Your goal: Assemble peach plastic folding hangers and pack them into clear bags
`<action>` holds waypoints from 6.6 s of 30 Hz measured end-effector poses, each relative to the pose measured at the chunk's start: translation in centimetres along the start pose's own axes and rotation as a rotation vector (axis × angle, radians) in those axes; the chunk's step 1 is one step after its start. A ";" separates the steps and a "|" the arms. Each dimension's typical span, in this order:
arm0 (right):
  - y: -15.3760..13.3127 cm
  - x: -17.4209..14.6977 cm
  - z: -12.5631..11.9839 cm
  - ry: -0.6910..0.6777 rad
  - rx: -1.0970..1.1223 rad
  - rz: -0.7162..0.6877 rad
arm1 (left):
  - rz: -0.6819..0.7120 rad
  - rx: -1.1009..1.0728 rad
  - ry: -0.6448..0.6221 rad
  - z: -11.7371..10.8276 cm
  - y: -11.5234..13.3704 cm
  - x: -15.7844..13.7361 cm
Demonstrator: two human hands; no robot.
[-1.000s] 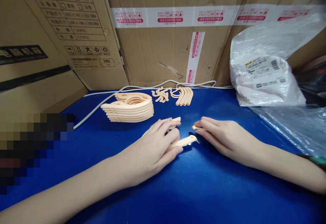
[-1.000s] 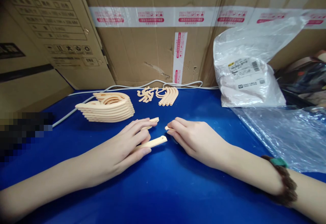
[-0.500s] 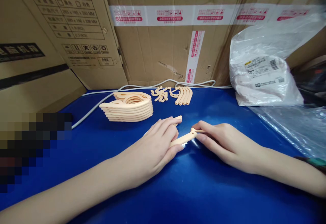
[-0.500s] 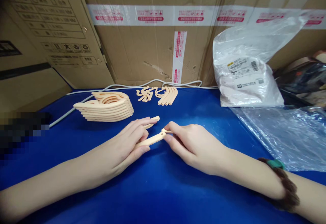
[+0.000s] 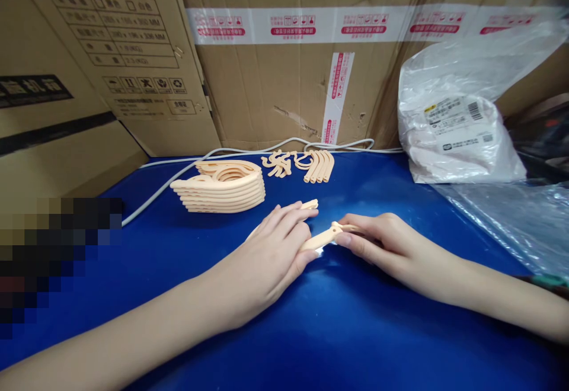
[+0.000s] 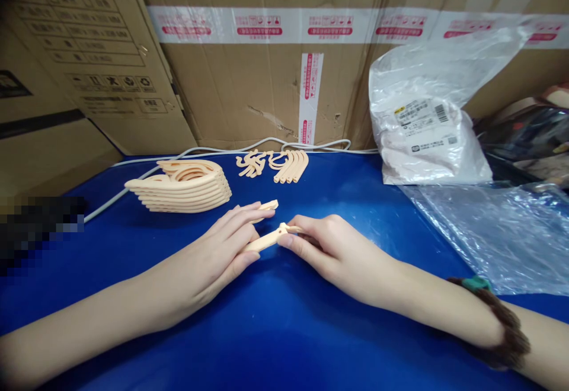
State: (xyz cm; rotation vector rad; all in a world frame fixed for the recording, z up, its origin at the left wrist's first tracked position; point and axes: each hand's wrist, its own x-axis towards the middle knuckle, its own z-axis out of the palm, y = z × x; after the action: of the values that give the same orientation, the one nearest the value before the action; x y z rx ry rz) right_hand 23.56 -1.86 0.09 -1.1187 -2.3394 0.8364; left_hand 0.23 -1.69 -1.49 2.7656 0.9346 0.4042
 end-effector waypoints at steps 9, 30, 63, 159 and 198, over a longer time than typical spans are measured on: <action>-0.2 -0.6 -0.1 -0.034 -0.064 0.002 | 0.003 0.011 -0.002 0.2 0.3 0.3; 0.7 -0.8 -0.2 -0.066 -0.295 -0.079 | 0.036 -0.024 -0.029 -0.1 0.3 0.3; -0.4 -0.6 0.8 0.006 -0.171 0.072 | 0.033 -0.029 0.023 -0.1 0.3 0.1; 0.9 -1.4 0.8 0.174 -0.663 -0.357 | 0.160 -0.013 -0.079 -0.7 -0.4 -0.1; 0.5 -1.1 0.8 0.052 -0.446 -0.300 | 0.175 -0.038 -0.082 -0.8 -0.1 -0.3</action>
State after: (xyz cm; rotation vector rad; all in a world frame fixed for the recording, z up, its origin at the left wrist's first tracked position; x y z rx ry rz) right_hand 24.07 -2.76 -0.93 -0.8947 -2.6318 0.1789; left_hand -0.26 -1.72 -0.80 2.8151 0.6613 0.3285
